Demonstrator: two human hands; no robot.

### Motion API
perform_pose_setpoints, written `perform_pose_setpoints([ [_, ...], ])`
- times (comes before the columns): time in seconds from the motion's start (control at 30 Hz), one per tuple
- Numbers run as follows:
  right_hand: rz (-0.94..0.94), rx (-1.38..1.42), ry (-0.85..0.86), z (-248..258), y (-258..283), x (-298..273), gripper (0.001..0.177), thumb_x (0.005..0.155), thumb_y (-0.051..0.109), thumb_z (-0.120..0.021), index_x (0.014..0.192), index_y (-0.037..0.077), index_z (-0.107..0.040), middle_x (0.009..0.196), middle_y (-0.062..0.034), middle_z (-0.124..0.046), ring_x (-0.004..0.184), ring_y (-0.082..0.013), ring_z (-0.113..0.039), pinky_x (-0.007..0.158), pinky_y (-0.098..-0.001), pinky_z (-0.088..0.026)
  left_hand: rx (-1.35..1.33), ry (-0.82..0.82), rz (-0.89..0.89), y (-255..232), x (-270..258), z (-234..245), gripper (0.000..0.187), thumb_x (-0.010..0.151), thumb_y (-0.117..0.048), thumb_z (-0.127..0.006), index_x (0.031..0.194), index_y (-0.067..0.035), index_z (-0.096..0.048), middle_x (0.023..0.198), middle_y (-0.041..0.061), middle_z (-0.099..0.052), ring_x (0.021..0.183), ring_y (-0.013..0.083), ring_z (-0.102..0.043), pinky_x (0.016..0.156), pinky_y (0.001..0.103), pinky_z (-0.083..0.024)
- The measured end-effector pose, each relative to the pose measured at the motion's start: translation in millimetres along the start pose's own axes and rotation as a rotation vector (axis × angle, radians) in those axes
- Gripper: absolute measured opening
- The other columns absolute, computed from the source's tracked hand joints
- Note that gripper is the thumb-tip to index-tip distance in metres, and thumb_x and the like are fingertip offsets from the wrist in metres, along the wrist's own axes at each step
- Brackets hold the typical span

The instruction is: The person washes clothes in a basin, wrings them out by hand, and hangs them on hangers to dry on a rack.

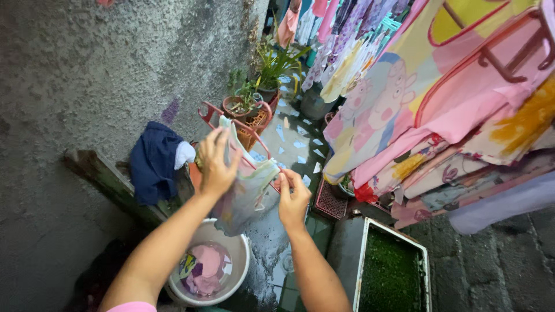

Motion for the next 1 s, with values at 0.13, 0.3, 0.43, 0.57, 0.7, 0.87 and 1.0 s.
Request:
perform_pose_setpoints([
  [0.13, -0.025, 0.128, -0.030, 16, 12, 25, 0.021, 0.102, 0.006, -0.059, 0.119, -0.002, -0.068, 0.090, -0.0029, -0.069, 0.078, -0.0080, -0.063, 0.071, -0.0254, -0.057, -0.150, 0.149, -0.028, -42, -23, -20, 0.075, 0.097, -0.035, -0.069, 0.159, -0.006, -0.037, 0.160, 0.024, -0.036, 0.144, 0.0444, -0.037, 0.120, 0.054, -0.029],
  [0.3, 0.055, 0.156, -0.033, 58, 61, 71, 0.022, 0.106, 0.007, -0.055, 0.124, -0.001, -0.065, 0.085, -0.0052, -0.068, 0.076, -0.0106, -0.065, 0.071, -0.0250, -0.055, -0.246, 0.291, -0.108, -93, -26, -48, 0.091, 0.092, -0.043, -0.071, 0.163, -0.010, -0.026, 0.168, 0.024, -0.022, 0.154, 0.0464, -0.022, 0.125, 0.056, -0.019],
  [0.43, 0.086, 0.118, -0.082, 94, 116, 110, 0.023, 0.107, 0.006, -0.054, 0.127, -0.001, -0.062, 0.081, -0.0076, -0.068, 0.066, -0.0133, -0.059, 0.059, -0.0268, -0.045, -0.370, 0.342, -0.172, -126, 0, -78, 0.102, 0.086, -0.046, -0.077, 0.163, -0.012, -0.021, 0.168, 0.027, -0.016, 0.153, 0.0485, -0.019, 0.122, 0.057, -0.019],
  [0.57, 0.443, -0.081, -0.168, 123, 179, 157, 0.026, 0.106, -0.005, -0.053, 0.131, -0.005, -0.060, 0.102, -0.0078, -0.072, 0.093, -0.0141, -0.069, 0.089, -0.0271, -0.055, -0.530, 0.429, -0.150, -153, 44, -114, 0.097, 0.088, -0.035, -0.076, 0.166, -0.015, -0.022, 0.170, 0.026, -0.020, 0.152, 0.0487, -0.027, 0.123, 0.054, -0.028],
  [0.7, 0.503, -0.139, -0.229, 142, 226, 204, 0.023, 0.104, -0.005, -0.053, 0.125, -0.006, -0.061, 0.090, -0.0070, -0.070, 0.080, -0.0137, -0.068, 0.079, -0.0278, -0.055, -0.679, 0.456, -0.256, -188, 97, -140, 0.086, 0.092, -0.026, -0.074, 0.163, -0.014, -0.026, 0.166, 0.026, -0.024, 0.154, 0.0475, -0.027, 0.125, 0.052, -0.027],
  [0.87, 0.441, -0.217, -0.383, 151, 259, 255, 0.021, 0.102, -0.002, -0.052, 0.120, -0.003, -0.063, 0.083, -0.0039, -0.069, 0.069, -0.0104, -0.066, 0.067, -0.0277, -0.057, -0.698, 0.349, -0.339, -228, 148, -151, 0.048, 0.105, -0.012, -0.061, 0.151, -0.013, -0.048, 0.158, 0.026, -0.044, 0.144, 0.0445, -0.047, 0.117, 0.044, -0.044],
  [1.0, 0.655, -0.544, -0.522, 155, 275, 273, 0.024, 0.097, -0.006, -0.054, 0.118, -0.001, -0.065, 0.094, -0.0119, -0.075, 0.082, -0.0234, -0.073, 0.073, -0.0349, -0.058, -0.671, 0.378, -0.328, -236, 161, -160, 0.047, 0.103, -0.009, -0.058, 0.149, -0.010, -0.048, 0.153, 0.029, -0.046, 0.136, 0.0485, -0.049, 0.111, 0.046, -0.044],
])
Point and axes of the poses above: each hand's wrist, its own x-axis towards the middle knuckle, its own z-axis out of the back of the hand, y = z × x, the point moved 4 cm from there along x, towards the middle knuckle
